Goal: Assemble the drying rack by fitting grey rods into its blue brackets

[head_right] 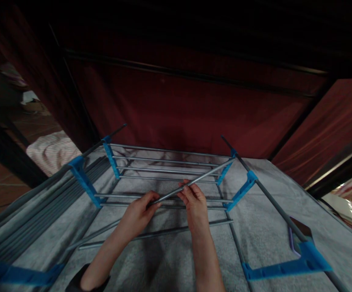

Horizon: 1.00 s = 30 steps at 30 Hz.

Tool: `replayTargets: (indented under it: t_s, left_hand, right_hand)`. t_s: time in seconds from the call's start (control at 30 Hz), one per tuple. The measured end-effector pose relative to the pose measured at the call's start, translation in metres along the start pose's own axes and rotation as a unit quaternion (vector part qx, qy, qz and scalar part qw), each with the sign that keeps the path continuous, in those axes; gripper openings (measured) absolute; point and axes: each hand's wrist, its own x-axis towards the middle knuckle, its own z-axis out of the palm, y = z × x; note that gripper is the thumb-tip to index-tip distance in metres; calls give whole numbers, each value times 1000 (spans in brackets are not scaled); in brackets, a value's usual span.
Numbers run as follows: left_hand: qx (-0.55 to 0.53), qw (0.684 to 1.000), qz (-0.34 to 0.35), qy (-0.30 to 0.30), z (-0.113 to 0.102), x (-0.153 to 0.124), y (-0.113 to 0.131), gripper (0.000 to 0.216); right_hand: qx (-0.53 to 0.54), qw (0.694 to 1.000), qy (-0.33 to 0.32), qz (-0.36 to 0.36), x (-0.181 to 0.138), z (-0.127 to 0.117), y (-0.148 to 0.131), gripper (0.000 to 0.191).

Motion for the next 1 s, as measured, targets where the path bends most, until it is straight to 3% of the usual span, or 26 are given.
replayTargets:
  t_s: [0.3, 0.4, 0.67, 0.8, 1.0]
  left_hand:
    - [30, 999, -9, 3, -2, 0, -1, 11]
    - [48, 999, -4, 12, -3, 1, -6, 7]
    - [73, 997, 2, -9, 0, 4, -19, 27]
    - [78, 997, -18, -22, 2, 5, -22, 34]
    - [59, 998, -31, -18, 3, 9, -24, 30]
  right_hand:
    - [21, 999, 38, 2, 7, -6, 2, 30]
    - [26, 999, 32, 13, 7, -5, 4, 30]
    - [20, 999, 30, 23, 10, -8, 10, 32]
    - [22, 999, -3, 36, 11, -11, 10, 32]
    - [23, 999, -17, 38, 12, -13, 10, 33]
